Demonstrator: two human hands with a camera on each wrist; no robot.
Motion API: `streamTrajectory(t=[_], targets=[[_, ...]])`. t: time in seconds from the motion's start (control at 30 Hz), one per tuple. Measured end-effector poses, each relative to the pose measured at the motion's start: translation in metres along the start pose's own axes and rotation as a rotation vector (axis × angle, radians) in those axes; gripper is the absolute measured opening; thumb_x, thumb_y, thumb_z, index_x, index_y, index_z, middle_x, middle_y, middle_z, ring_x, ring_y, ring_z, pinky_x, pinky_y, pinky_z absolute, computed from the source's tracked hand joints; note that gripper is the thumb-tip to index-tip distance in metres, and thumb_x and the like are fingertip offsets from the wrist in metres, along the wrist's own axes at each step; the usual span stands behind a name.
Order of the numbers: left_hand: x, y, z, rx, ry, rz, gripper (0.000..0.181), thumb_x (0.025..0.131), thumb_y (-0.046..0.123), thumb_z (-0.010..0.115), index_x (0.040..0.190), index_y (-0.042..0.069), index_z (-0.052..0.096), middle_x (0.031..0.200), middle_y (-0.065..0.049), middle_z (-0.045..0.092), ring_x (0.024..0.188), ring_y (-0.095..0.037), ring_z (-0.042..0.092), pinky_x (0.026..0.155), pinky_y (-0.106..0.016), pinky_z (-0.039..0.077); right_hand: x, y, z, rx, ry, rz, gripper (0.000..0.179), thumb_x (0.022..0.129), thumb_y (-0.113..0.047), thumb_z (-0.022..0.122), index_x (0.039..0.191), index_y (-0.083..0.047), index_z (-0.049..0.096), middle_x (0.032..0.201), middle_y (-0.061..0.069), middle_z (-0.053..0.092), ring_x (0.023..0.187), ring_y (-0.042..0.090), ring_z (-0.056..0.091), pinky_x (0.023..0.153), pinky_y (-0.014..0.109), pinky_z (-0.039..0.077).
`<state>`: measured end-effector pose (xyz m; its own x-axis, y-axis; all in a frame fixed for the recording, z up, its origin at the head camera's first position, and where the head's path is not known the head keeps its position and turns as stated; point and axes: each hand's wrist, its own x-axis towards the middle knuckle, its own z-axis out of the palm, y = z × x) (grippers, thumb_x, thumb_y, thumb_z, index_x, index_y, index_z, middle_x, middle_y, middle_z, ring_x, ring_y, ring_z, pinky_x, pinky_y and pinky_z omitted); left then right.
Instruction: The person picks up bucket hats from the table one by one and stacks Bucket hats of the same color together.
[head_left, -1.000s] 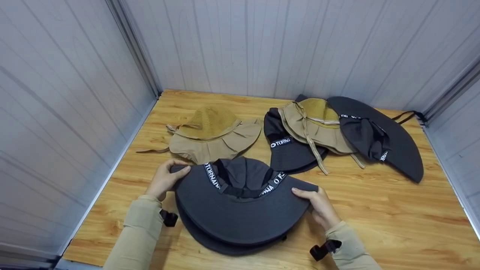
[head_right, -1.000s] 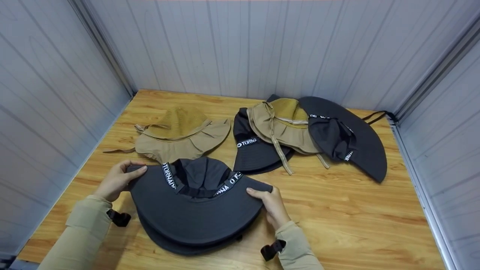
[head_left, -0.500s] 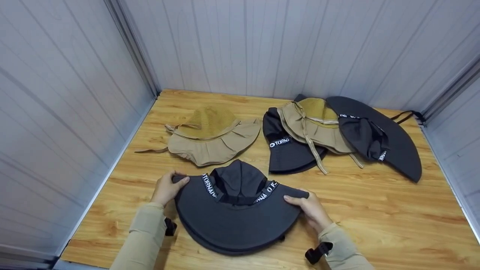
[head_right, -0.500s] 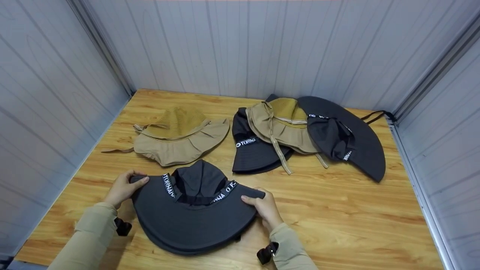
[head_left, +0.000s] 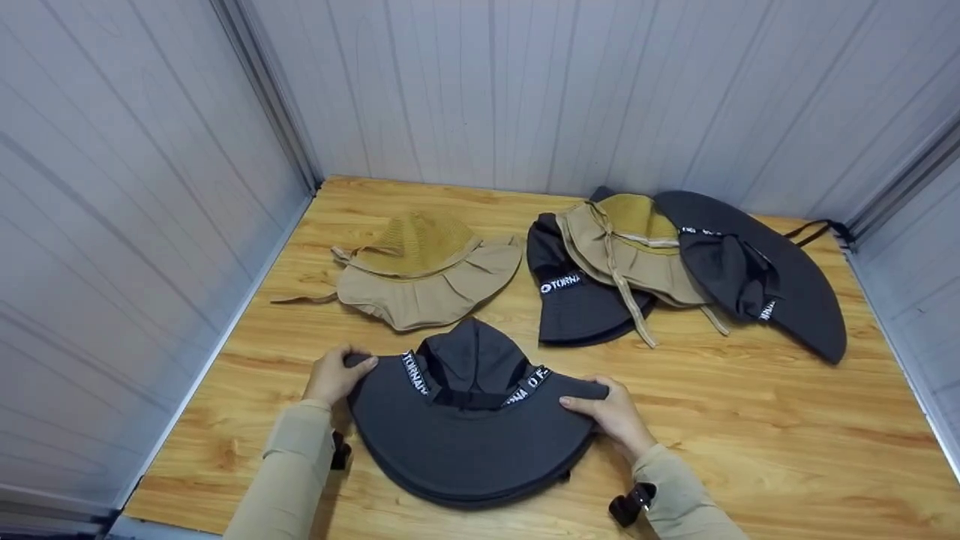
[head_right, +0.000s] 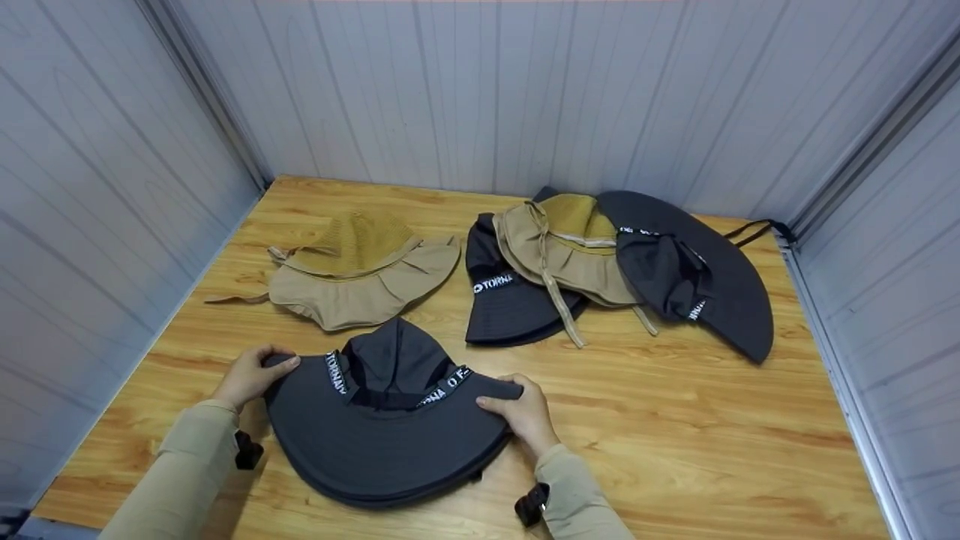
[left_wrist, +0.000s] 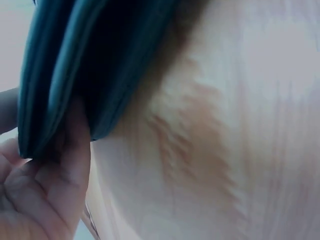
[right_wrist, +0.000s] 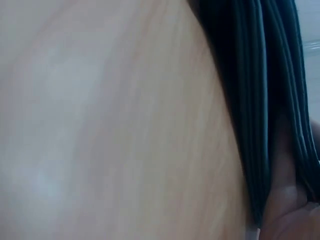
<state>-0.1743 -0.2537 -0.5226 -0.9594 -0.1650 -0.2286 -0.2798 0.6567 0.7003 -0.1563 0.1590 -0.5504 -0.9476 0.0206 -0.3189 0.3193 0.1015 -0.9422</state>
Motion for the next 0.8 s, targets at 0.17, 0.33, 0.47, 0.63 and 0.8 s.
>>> streamTrajectory(t=[0.17,0.33,0.47,0.63,0.8], targets=[[0.000,-0.001,0.000,0.082,0.024,-0.031,0.036,0.096,0.031,0.066,0.117,0.002,0.064,0.124,-0.025,0.063,0.118,-0.043,0.057,0.105,-0.055,0.042,-0.002,-0.003,0.000,-0.148,0.056,-0.048,0.047,0.070,0.001,0.085,0.111,0.006,0.064,0.102,0.015,0.069,0.080,0.013,0.064,0.074,0.021,0.052],[0.000,0.000,-0.001,0.127,0.031,-0.026,0.042,0.095,0.036,0.066,0.119,0.002,0.064,0.124,-0.027,0.062,0.117,-0.044,0.057,0.103,-0.056,0.043,-0.006,-0.012,-0.006,-0.369,0.041,-0.122,0.047,0.070,-0.006,0.087,0.112,0.004,0.069,0.113,0.019,0.070,0.104,0.029,0.064,0.096,0.036,0.050],[-0.003,0.005,-0.002,0.214,0.038,-0.014,0.046,0.094,0.040,0.066,0.122,0.003,0.063,0.127,-0.030,0.055,0.117,-0.047,0.054,0.099,-0.059,0.044,-0.006,-0.020,-0.013,-0.522,-0.010,-0.165,0.045,0.071,-0.009,0.086,0.112,0.001,0.071,0.113,0.018,0.071,0.110,0.035,0.063,0.102,0.048,0.047],[-0.011,0.023,0.003,0.334,0.019,0.037,0.055,0.092,0.044,0.067,0.131,0.006,0.060,0.138,-0.028,0.046,0.124,-0.049,0.044,0.098,-0.064,0.042,-0.006,-0.031,-0.020,-0.682,-0.089,-0.201,0.044,0.072,-0.010,0.085,0.113,0.000,0.071,0.111,0.018,0.071,0.104,0.034,0.064,0.095,0.047,0.050],[-0.024,0.047,0.013,0.411,-0.025,0.187,0.075,0.085,0.049,0.073,0.142,0.005,0.051,0.149,-0.024,0.042,0.136,-0.051,0.033,0.108,-0.072,0.027,-0.009,-0.045,-0.010,-0.779,-0.105,-0.300,0.048,0.078,-0.012,0.082,0.122,0.000,0.067,0.125,0.019,0.065,0.118,0.041,0.058,0.103,0.053,0.045]])
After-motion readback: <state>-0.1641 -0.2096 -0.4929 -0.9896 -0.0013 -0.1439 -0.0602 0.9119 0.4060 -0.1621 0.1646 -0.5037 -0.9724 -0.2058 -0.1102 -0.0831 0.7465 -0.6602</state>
